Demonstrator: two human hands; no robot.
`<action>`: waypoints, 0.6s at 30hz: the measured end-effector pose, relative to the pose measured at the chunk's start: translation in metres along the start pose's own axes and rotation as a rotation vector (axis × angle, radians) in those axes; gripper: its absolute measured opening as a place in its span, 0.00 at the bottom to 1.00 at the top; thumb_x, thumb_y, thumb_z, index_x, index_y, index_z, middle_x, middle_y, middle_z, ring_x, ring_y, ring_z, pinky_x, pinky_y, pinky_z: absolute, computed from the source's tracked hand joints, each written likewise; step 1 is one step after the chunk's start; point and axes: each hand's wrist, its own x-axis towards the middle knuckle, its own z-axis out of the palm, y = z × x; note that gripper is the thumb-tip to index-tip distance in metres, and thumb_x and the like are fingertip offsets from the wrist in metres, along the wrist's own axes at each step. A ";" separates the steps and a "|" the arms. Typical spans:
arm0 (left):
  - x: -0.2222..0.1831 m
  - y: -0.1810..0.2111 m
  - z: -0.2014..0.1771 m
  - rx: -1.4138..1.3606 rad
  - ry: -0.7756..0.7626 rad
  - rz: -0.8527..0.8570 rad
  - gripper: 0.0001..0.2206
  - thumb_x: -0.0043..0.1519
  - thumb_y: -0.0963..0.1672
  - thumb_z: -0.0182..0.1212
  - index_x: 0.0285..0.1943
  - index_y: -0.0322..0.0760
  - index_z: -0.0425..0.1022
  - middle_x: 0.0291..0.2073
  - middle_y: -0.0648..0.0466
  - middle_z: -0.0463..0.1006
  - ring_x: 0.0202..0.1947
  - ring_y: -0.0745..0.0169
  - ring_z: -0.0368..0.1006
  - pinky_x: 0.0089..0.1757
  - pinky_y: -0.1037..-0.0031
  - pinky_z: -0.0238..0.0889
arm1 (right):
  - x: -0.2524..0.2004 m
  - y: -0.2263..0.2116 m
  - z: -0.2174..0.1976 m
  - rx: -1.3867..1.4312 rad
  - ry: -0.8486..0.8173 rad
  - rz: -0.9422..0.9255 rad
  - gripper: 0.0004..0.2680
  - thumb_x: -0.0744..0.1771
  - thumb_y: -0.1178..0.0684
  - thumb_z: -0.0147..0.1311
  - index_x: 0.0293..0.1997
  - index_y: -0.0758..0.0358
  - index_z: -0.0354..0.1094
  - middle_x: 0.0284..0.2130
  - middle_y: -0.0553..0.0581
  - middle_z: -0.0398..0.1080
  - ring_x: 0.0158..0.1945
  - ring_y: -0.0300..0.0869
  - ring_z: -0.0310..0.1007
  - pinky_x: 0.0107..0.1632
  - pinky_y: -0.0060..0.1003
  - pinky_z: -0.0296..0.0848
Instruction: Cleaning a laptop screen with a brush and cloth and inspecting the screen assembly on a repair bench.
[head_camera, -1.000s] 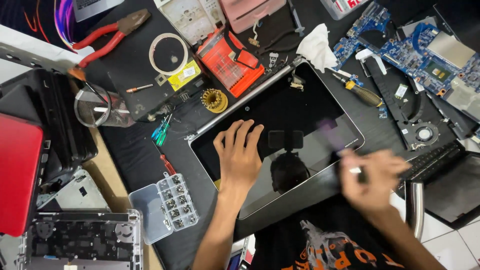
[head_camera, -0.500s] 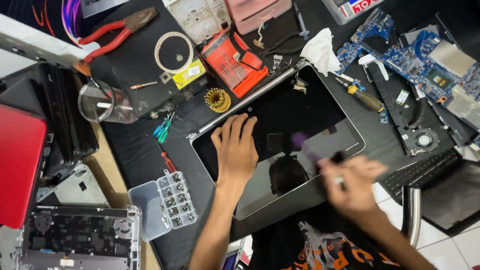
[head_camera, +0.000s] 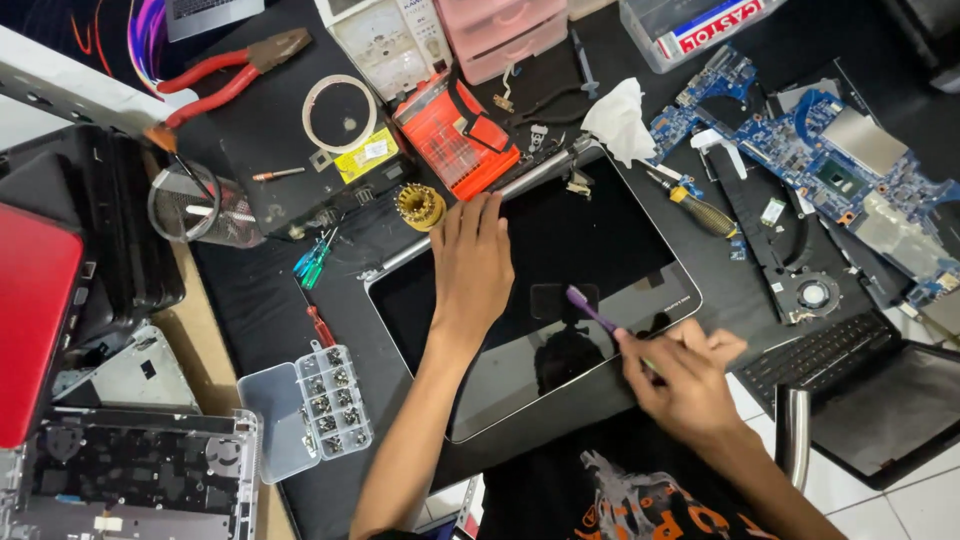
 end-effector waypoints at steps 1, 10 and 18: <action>0.001 0.000 0.000 0.001 -0.005 0.005 0.16 0.72 0.44 0.47 0.66 0.33 0.71 0.61 0.48 0.74 0.63 0.47 0.65 0.57 0.57 0.58 | -0.003 0.009 -0.005 0.000 0.002 0.006 0.03 0.65 0.56 0.65 0.39 0.53 0.77 0.27 0.40 0.76 0.31 0.35 0.59 0.44 0.40 0.42; 0.010 0.004 0.008 -0.105 0.001 -0.016 0.16 0.72 0.44 0.45 0.65 0.34 0.71 0.57 0.49 0.73 0.58 0.48 0.65 0.51 0.59 0.56 | -0.010 0.027 -0.020 -0.107 0.154 0.175 0.06 0.67 0.63 0.62 0.39 0.53 0.78 0.34 0.42 0.76 0.34 0.38 0.62 0.55 0.42 0.47; 0.003 0.014 0.005 0.035 -0.052 0.010 0.17 0.67 0.40 0.54 0.66 0.38 0.72 0.52 0.53 0.73 0.51 0.51 0.65 0.49 0.58 0.55 | -0.068 0.075 -0.017 -0.265 0.230 0.258 0.03 0.70 0.56 0.67 0.43 0.65 0.80 0.22 0.45 0.62 0.36 0.39 0.54 0.54 0.41 0.45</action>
